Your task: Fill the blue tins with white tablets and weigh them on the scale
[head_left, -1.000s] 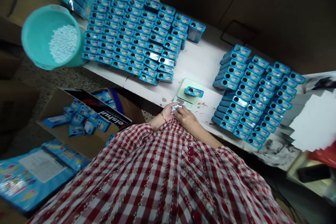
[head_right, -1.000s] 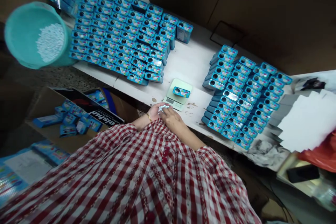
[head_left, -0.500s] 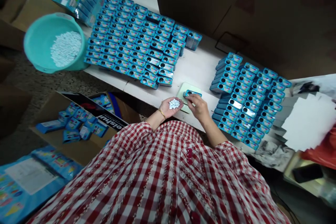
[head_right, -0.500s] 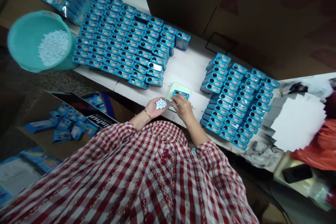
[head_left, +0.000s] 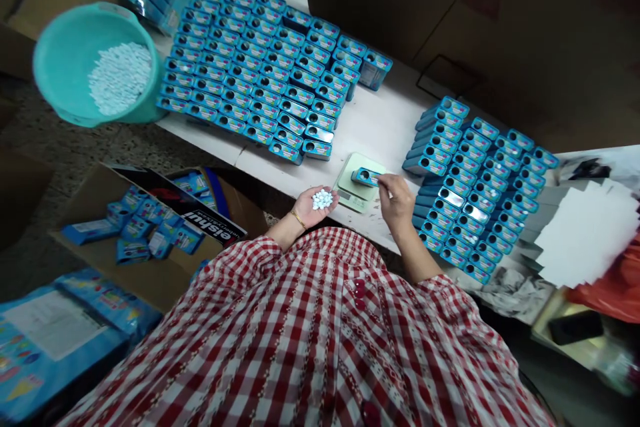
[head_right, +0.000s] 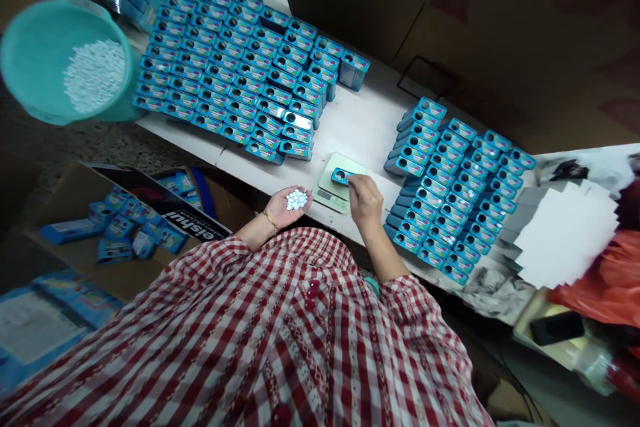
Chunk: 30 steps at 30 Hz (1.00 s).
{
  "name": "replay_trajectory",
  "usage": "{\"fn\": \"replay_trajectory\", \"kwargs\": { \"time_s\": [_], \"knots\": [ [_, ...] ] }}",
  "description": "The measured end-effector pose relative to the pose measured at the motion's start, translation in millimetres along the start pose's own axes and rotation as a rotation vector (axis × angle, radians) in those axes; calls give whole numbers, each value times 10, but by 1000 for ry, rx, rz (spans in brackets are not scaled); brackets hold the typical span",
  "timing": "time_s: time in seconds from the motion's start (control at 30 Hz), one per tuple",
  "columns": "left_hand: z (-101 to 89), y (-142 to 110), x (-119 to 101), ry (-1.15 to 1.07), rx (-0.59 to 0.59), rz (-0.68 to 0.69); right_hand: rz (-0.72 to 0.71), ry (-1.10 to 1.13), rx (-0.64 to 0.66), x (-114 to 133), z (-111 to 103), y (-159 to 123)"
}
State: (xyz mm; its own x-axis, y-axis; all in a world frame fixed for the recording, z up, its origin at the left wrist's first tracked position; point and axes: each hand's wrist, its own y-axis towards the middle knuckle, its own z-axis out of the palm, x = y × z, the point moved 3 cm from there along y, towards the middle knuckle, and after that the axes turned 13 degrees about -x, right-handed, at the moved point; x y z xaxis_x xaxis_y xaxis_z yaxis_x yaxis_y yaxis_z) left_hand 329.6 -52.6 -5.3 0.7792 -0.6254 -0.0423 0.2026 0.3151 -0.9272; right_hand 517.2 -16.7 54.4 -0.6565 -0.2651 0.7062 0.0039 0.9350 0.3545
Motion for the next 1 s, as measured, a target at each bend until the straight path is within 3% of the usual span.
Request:
{"fn": "replay_trajectory", "kwargs": {
  "time_s": [0.07, 0.13, 0.27, 0.43, 0.63, 0.77, 1.0],
  "knots": [
    [-15, -65, 62, 86, 15, -48, 7, 72, 190, 163, 65, -153],
    [-46, -112, 139, 173, 37, -103, 101, 166, 372, 277, 176, -337],
    [-149, -118, 260, 363, 49, -136, 452, 356, 500, 274, 361, -669],
    [-210, -39, 337, 470, 35, -124, 666, 398, 448, 139, 442, -877],
    [-65, -2, 357, 393, 15, -97, 798, 408, 260, 89, 455, -833],
    [125, -17, 309, 305, 24, -88, 760, 435, 106, 88, 392, -650],
    [482, -11, 152, 247, 99, -37, 383, 208, 71, 22, 246, -195]
  ]
}}
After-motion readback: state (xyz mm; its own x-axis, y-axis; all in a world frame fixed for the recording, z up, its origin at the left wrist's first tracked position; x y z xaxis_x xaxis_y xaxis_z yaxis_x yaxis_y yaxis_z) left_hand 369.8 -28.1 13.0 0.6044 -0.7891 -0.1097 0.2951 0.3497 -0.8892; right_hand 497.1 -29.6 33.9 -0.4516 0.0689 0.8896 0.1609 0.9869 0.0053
